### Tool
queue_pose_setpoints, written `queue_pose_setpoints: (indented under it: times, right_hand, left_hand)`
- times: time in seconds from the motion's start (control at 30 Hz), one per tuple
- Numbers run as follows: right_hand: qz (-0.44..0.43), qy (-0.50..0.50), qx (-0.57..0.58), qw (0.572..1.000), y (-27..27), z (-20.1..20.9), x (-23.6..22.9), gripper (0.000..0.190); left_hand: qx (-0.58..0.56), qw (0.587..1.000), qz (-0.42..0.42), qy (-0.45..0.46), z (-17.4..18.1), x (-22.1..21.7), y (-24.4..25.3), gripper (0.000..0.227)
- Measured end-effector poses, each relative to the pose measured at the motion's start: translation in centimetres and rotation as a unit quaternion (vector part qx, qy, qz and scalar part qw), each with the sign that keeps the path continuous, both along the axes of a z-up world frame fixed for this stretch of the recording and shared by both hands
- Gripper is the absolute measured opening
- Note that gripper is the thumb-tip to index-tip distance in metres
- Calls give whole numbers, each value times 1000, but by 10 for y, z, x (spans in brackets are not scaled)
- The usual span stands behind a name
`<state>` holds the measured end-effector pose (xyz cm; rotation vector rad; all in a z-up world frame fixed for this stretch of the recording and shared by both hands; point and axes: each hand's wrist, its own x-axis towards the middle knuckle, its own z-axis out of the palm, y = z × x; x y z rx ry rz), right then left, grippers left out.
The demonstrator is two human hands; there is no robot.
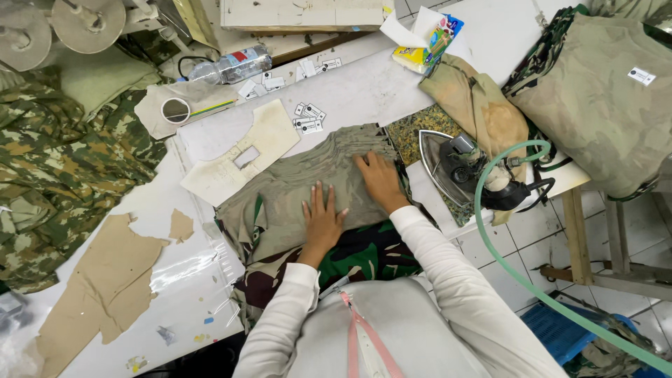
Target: The person irons a stack of camouflage-patterned shirts on a white table. They place a white template on the shirt, position a small tag, and use a steam iron to press the area. The person repeats this process for multiple shirts, adjusting the fabric and template between each ironing action.
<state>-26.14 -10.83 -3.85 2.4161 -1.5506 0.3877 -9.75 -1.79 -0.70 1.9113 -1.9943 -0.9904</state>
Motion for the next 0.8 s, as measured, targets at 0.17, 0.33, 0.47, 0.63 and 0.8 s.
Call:
queue_pose_setpoints:
  times: [0.17, 0.33, 0.47, 0.63, 0.8]
  right_hand:
    - [24, 66, -72, 995, -4, -12, -12, 15]
    - [20, -8, -37, 999, -8, -10, -16, 11]
    - [9, -67, 15, 998, -10, -1, -20, 16]
    - [18, -47, -50, 997, -13, -5, -24, 4]
    - [112, -95, 25, 989, 17, 19, -11, 21]
  left_hand:
    - [-23, 999, 1, -31, -8, 23, 1, 55]
    - [-109, 986, -53, -114, -29, 56, 0, 54]
    - [-191, 964, -84, -163, -33, 67, 4, 53]
    - [-249, 946, -157, -139, -35, 63, 7, 47]
    - [-155, 968, -170, -98, -27, 69, 4, 52]
